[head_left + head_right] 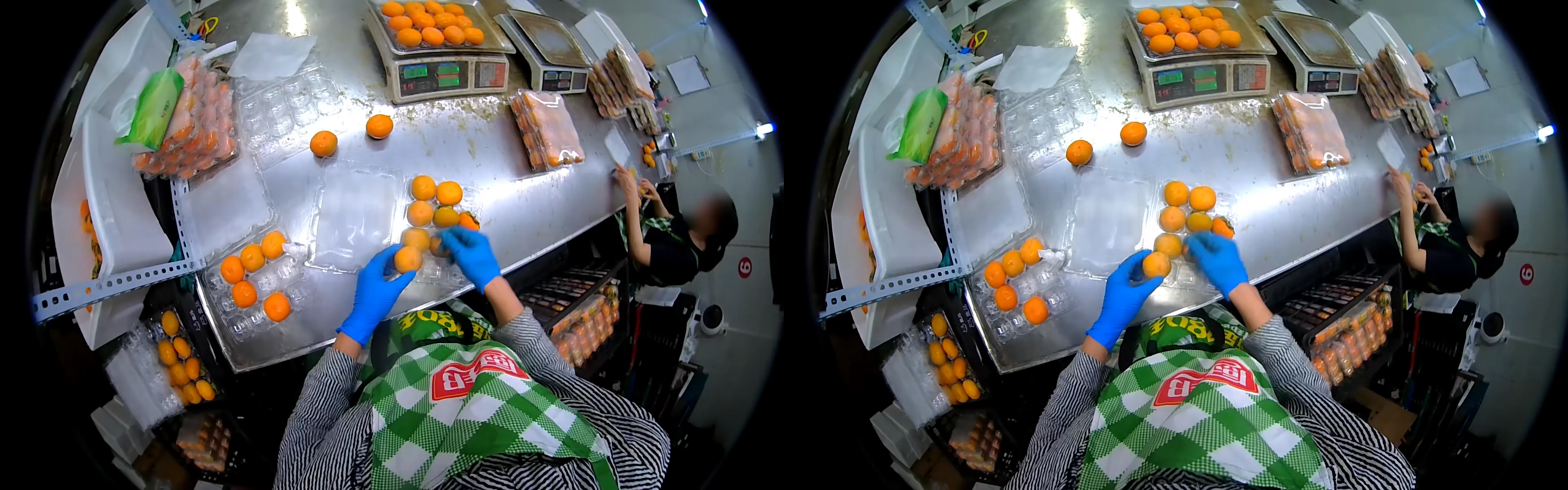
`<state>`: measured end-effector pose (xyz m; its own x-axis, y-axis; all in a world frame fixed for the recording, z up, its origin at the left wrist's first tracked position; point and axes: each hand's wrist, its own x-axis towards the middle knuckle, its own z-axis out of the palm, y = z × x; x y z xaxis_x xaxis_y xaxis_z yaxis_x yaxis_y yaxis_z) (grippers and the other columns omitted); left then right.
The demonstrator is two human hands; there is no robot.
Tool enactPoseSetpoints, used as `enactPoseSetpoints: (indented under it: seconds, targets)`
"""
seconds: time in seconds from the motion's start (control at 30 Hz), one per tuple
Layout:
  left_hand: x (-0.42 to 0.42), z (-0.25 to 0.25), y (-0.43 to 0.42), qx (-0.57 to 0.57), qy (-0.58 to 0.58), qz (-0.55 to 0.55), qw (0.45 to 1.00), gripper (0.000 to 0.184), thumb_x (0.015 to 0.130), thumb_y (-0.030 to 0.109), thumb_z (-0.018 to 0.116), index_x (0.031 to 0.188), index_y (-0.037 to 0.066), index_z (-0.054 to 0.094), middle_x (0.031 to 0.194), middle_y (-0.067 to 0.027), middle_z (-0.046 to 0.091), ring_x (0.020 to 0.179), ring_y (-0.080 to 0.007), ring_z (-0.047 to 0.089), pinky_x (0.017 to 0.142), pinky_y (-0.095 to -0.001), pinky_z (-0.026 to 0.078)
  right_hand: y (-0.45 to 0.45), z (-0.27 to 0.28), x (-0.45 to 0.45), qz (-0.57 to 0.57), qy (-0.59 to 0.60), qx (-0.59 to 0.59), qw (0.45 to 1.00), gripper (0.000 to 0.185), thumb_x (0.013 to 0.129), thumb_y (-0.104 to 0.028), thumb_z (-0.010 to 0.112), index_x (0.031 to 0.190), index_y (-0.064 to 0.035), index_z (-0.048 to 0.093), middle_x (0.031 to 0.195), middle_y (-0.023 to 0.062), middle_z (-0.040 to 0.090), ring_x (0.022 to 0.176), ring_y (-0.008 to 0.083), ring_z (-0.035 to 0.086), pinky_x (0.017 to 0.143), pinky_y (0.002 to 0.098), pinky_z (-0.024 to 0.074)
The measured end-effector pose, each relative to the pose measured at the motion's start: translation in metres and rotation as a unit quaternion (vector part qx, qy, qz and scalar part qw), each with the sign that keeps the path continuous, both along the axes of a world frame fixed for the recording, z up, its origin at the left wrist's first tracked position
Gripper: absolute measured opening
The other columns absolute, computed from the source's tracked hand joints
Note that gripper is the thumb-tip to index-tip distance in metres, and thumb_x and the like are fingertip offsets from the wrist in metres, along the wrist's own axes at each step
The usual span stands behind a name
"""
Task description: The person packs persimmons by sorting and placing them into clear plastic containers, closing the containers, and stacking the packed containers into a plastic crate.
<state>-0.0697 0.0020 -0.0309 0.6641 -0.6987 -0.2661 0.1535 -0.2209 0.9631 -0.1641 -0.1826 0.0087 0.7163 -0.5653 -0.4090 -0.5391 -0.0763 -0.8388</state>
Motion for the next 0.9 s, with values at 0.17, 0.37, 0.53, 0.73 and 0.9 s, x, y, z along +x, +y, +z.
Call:
enactPoseSetpoints:
  seconds: [0.17,0.37,0.53,0.73,0.9]
  targets:
    - [-0.007,0.007,-0.016,0.092,-0.101,-0.081,0.987,0.046,0.074,0.021,0.072,0.113,0.002,0.056,0.103,-0.0189,0.062,0.093,-0.0316,0.062,0.08,-0.0388,0.049,-0.055,-0.003,0.06,0.132,-0.003,-0.315,0.94,0.038,0.079,-0.028,0.063,0.111,-0.0078,0.06,0.099,0.0152,0.058,0.085,0.0297,0.06,0.074,0.0377,0.0487]
    - [-0.008,0.004,-0.018,0.127,-0.147,-0.114,0.974,0.045,0.074,0.02,0.07,0.113,0.005,0.055,0.104,-0.0164,0.062,0.095,-0.0334,0.06,0.081,-0.0392,0.048,-0.071,-0.016,0.111,0.294,0.146,-0.376,0.867,0.044,0.071,-0.035,0.067,0.104,-0.0058,0.06,0.097,0.0155,0.056,0.091,0.0336,0.056,0.08,0.0424,0.0464]
    - [-0.011,0.017,-0.02,0.15,-0.182,-0.107,0.966,0.044,0.074,0.019,0.069,0.113,0.005,0.055,0.107,-0.0178,0.056,0.092,-0.0375,0.058,0.08,-0.0433,0.047,-0.086,0.001,0.095,0.193,0.007,-0.138,0.971,0.046,0.074,-0.034,0.069,0.11,-0.0061,0.059,0.102,0.0095,0.059,0.094,0.0241,0.057,0.082,0.0359,0.0472]
    - [-0.012,0.02,-0.017,0.2,-0.195,-0.11,0.954,0.048,0.075,0.02,0.068,0.119,0.007,0.053,0.11,-0.0164,0.052,0.093,-0.0378,0.055,0.08,-0.0443,0.046,-0.098,0.019,0.074,0.052,-0.248,0.449,0.857,0.059,0.084,-0.025,0.056,0.134,0.0039,0.039,0.125,0.0134,0.052,0.109,0.0239,0.055,0.095,0.0379,0.045]
    - [-0.012,0.016,-0.016,0.211,-0.235,-0.14,0.939,0.05,0.077,0.021,0.066,0.122,0.007,0.051,0.11,-0.0154,0.053,0.092,-0.0364,0.054,0.081,-0.044,0.046,-0.081,0.021,0.066,0.021,-0.292,0.62,0.728,0.069,0.082,-0.03,0.053,0.138,0.0037,0.031,0.126,0.0206,0.049,0.106,0.0311,0.056,0.089,0.0393,0.0472]
